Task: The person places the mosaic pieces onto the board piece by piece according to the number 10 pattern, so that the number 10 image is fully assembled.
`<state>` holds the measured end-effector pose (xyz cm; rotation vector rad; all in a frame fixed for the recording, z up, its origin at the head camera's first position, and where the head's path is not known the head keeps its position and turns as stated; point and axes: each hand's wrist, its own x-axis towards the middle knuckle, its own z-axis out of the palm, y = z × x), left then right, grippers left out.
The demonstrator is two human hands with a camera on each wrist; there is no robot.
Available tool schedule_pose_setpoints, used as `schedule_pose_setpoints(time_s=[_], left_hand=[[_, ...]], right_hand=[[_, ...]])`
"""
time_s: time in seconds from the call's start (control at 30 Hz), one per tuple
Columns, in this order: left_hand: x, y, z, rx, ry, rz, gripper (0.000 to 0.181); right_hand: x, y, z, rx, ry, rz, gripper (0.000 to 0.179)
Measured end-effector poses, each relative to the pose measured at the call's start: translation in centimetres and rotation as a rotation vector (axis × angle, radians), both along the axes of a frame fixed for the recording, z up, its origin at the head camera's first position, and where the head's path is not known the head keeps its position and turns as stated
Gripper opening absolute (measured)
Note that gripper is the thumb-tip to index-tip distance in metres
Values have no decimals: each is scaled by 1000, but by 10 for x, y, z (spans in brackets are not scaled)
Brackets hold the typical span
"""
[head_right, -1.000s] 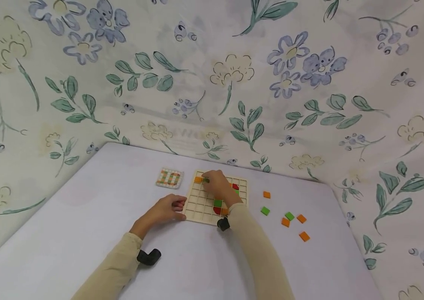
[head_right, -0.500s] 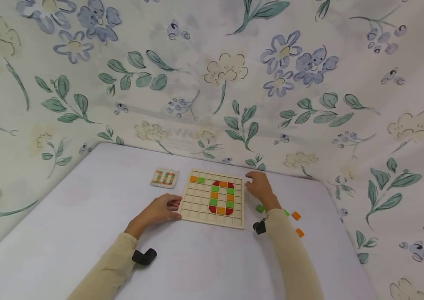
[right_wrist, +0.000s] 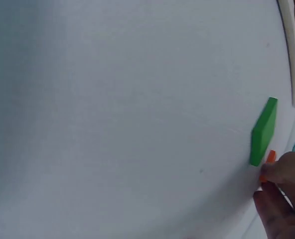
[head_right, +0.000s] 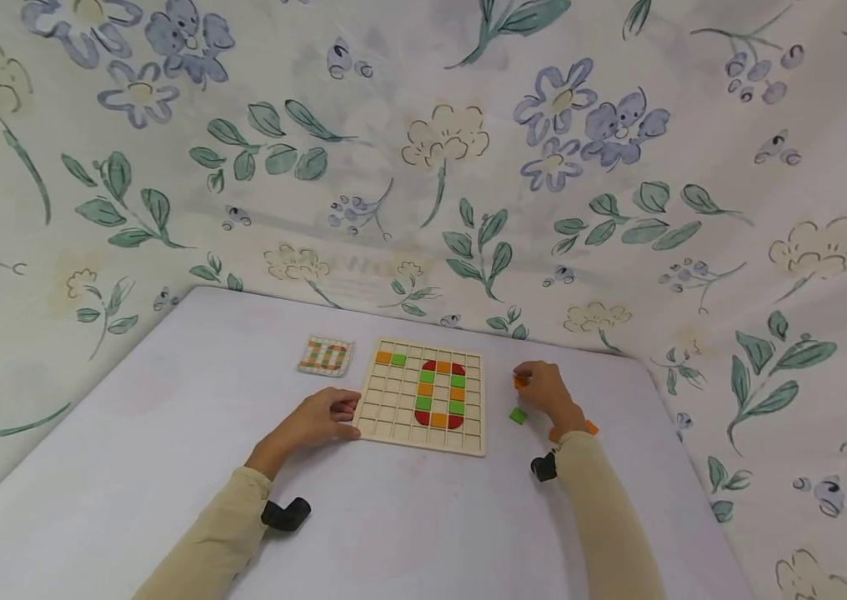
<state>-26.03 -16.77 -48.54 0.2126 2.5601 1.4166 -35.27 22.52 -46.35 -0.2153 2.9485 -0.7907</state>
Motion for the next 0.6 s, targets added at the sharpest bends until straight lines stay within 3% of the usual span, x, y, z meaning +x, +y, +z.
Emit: schedule_pose_setpoints(time_s=[0.3, 0.6], left_hand=[[0, 0, 6, 9, 3, 0, 65], [0, 0, 0, -19, -12, 12, 65]], right_hand=[[1, 0, 0, -21, 62, 3, 34], [0, -15, -2, -77, 122, 51, 30]])
